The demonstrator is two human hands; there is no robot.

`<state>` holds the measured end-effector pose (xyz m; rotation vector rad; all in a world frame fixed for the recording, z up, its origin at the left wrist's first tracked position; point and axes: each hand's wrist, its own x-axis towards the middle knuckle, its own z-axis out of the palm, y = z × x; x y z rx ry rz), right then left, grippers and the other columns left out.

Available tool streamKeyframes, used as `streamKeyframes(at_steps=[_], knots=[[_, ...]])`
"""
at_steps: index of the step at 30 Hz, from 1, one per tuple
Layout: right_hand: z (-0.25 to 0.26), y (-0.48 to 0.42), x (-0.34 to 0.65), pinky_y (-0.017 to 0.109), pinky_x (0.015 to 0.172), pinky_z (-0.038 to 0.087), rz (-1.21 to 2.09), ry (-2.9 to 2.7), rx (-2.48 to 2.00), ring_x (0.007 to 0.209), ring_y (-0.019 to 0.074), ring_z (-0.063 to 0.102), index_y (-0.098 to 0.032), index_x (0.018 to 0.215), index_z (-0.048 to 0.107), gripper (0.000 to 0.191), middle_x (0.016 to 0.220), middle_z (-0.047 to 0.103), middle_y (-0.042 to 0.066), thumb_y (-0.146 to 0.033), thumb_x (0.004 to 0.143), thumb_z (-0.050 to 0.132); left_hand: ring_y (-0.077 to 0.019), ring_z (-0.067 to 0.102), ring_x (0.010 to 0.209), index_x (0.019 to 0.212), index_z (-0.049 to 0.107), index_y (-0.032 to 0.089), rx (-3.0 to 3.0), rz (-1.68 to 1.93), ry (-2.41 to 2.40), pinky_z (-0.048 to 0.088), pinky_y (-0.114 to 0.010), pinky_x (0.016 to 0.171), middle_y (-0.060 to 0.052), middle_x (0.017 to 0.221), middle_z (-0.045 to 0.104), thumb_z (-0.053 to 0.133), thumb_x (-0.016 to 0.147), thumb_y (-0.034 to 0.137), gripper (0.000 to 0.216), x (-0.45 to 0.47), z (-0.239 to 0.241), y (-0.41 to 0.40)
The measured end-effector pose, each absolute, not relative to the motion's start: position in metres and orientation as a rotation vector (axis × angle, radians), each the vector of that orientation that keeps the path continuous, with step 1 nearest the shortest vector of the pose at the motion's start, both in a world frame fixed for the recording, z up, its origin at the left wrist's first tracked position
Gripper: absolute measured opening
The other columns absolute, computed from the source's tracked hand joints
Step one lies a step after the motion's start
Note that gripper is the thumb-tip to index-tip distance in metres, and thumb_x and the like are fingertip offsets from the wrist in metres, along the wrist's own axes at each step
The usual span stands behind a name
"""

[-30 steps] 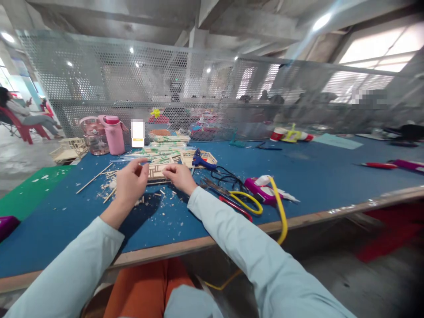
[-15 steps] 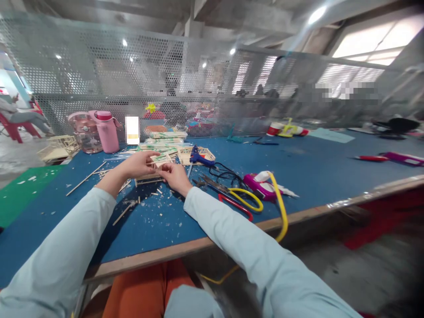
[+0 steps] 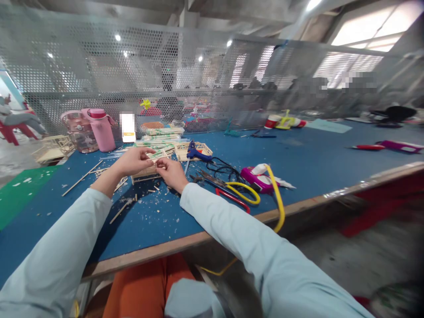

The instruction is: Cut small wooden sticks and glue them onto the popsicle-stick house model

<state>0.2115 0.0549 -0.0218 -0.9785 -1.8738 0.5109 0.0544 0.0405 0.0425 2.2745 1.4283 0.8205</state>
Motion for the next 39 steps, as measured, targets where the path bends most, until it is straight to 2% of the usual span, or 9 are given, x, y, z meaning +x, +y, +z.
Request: streamKeyframes(at_steps=[5, 9, 13, 22, 28, 33, 39], knots=[[-0.021, 0.055, 0.213, 0.024, 0.073, 0.044, 0.438, -1.908, -0.998, 0.076, 0.0144, 0.061, -0.019, 0.079, 0.065, 0.012, 0.079, 0.068, 0.001, -0.017, 0.070, 0.057, -0.0157, 0.060, 0.066, 0.121, 0.050, 0.013, 2.342, 0.826, 1.413, 0.042, -0.024, 0.060, -0.003, 0.071, 0.066, 0.057, 0.066, 0.027, 0.058, 0.054, 0.042, 0.041], [-0.021, 0.056, 0.213, 0.023, 0.072, 0.043, 0.405, -1.931, -1.010, 0.075, 0.0141, 0.060, -0.019, 0.081, 0.066, 0.016, 0.079, 0.069, 0.001, -0.015, 0.070, 0.055, -0.0177, 0.062, 0.073, 0.117, 0.055, 0.015, 2.455, 0.833, 1.456, 0.042, -0.025, 0.065, -0.007, 0.080, 0.069, 0.058, 0.066, 0.022, 0.052, 0.059, 0.046, 0.039], [-0.020, 0.055, 0.213, 0.023, 0.069, 0.042, 0.384, -1.966, -1.038, 0.071, 0.0138, 0.059, -0.020, 0.078, 0.066, 0.018, 0.074, 0.068, -0.001, -0.012, 0.070, 0.052, -0.0169, 0.062, 0.071, 0.110, 0.060, 0.018, 2.514, 0.816, 1.513, 0.042, -0.025, 0.065, -0.005, 0.078, 0.070, 0.056, 0.068, 0.020, 0.042, 0.063, 0.048, 0.037], [-0.018, 0.054, 0.213, 0.022, 0.068, 0.042, 0.408, -1.938, -1.046, 0.068, 0.0128, 0.058, -0.019, 0.073, 0.067, 0.015, 0.070, 0.067, -0.001, -0.013, 0.070, 0.053, -0.0194, 0.063, 0.074, 0.112, 0.060, 0.017, 2.505, 0.806, 1.597, 0.042, -0.026, 0.064, -0.006, 0.078, 0.070, 0.057, 0.067, 0.020, 0.045, 0.067, 0.046, 0.037], [-0.021, 0.057, 0.216, 0.025, 0.071, 0.044, 0.525, -1.839, -1.059, 0.071, 0.0142, 0.060, -0.018, 0.079, 0.068, 0.013, 0.073, 0.067, 0.001, -0.019, 0.070, 0.058, -0.0194, 0.064, 0.074, 0.111, 0.060, 0.017, 2.487, 0.836, 1.576, 0.043, -0.027, 0.065, -0.006, 0.078, 0.070, 0.057, 0.067, 0.021, 0.044, 0.065, 0.043, 0.039], [-0.023, 0.060, 0.216, 0.025, 0.067, 0.046, 0.595, -1.841, -1.078, 0.062, 0.0131, 0.060, -0.019, 0.087, 0.068, 0.019, 0.071, 0.067, 0.001, -0.022, 0.073, 0.055, -0.0195, 0.064, 0.074, 0.110, 0.061, 0.017, 2.479, 0.841, 1.575, 0.044, -0.027, 0.066, -0.007, 0.077, 0.070, 0.058, 0.068, 0.022, 0.043, 0.066, 0.043, 0.039], [-0.023, 0.061, 0.216, 0.025, 0.073, 0.046, 0.525, -1.926, -1.071, 0.074, 0.0147, 0.062, -0.018, 0.079, 0.069, 0.015, 0.071, 0.068, 0.001, -0.019, 0.071, 0.057, -0.0200, 0.064, 0.075, 0.110, 0.061, 0.016, 2.471, 0.839, 1.584, 0.045, -0.028, 0.067, -0.007, 0.078, 0.070, 0.056, 0.067, 0.021, 0.044, 0.065, 0.044, 0.037]])
